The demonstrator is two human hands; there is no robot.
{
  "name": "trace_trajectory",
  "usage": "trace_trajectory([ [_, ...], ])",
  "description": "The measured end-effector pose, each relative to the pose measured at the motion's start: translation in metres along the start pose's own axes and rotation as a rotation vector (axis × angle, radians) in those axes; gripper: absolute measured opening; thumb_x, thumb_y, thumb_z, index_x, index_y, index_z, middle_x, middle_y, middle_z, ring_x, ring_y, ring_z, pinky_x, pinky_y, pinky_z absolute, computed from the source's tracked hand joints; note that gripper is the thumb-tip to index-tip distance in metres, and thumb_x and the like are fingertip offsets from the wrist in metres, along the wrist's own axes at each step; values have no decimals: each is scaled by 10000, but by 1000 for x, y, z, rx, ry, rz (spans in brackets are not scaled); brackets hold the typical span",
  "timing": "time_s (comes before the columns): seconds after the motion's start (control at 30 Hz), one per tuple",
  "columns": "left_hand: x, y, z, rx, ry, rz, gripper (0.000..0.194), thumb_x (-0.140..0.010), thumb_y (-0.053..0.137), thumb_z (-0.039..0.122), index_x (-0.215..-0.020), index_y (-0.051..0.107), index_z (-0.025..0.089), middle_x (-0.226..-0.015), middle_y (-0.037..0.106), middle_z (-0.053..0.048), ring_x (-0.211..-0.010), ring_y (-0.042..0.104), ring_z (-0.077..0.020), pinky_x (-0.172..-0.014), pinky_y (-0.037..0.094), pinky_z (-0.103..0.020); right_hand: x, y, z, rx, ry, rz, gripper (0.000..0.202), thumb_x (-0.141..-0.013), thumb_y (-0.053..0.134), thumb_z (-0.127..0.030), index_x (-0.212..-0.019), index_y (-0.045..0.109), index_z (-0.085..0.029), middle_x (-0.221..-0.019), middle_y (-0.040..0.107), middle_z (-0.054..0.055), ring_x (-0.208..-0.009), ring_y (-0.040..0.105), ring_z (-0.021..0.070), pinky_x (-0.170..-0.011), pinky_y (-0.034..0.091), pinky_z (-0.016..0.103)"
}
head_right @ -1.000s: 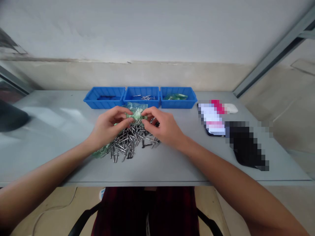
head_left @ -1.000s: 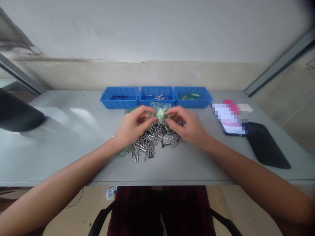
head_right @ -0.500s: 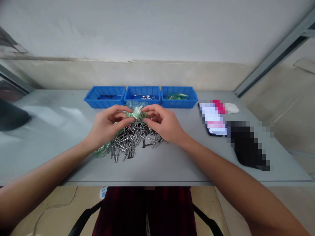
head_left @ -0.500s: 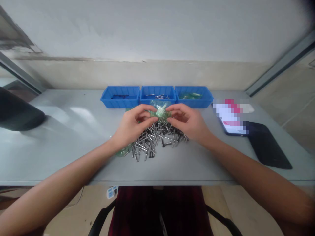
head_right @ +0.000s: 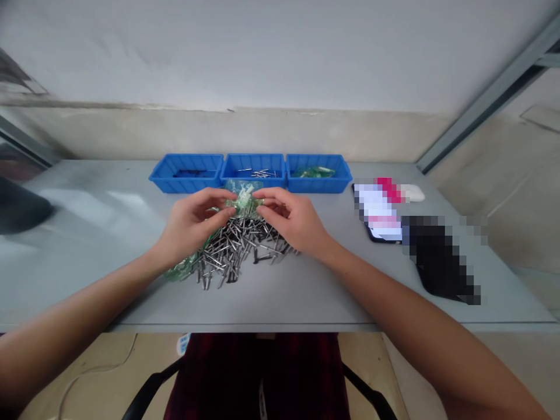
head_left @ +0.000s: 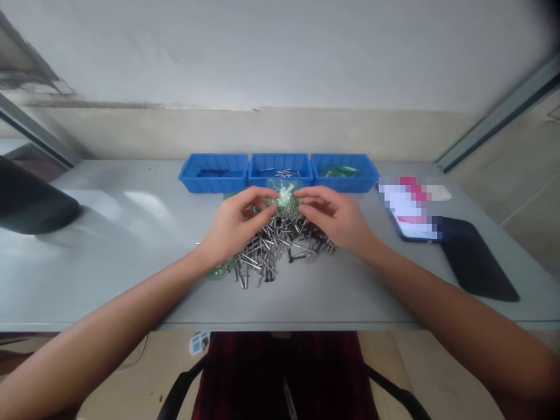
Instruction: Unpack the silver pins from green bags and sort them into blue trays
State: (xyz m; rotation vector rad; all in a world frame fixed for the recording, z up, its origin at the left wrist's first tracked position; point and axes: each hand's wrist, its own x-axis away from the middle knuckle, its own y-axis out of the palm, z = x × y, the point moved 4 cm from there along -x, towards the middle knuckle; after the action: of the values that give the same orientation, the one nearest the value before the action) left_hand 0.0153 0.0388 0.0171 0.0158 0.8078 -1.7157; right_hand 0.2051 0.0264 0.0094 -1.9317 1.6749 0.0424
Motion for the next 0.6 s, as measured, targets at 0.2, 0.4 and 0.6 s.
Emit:
trace_trajectory([
  [0.2,0,-2,2,-15,24,31,178,-810,673,237,-984,693,202,-726,629,-4,-672,586,-119,-614,507,-231,0,1,-1,-36,10,-36,281,-786,686,-276,-1061,656,-221,-833,674,10,-724,635,137,-665,547,297],
  [0.4,1,-3,2,-8,9,62,201,-793,689,233,-992,710,219,-724,638,-5,-655,588,-121,-588,498,-235,0,0,1,-21,-7,-8,264,-801,674,-301,-1059,665,-246,-838,676,9,-747,647,153,-678,554,312],
  [0.6,2,-4,3,-11,11,76,200,-822,665,283,-1009,717,238,-751,682,-11,-665,606,-131,-593,501,-245,2,0,0,42,-16,17,276,-841,623,-325,-1104,661,-248,-900,706,26,-768,661,165,-693,560,327],
])
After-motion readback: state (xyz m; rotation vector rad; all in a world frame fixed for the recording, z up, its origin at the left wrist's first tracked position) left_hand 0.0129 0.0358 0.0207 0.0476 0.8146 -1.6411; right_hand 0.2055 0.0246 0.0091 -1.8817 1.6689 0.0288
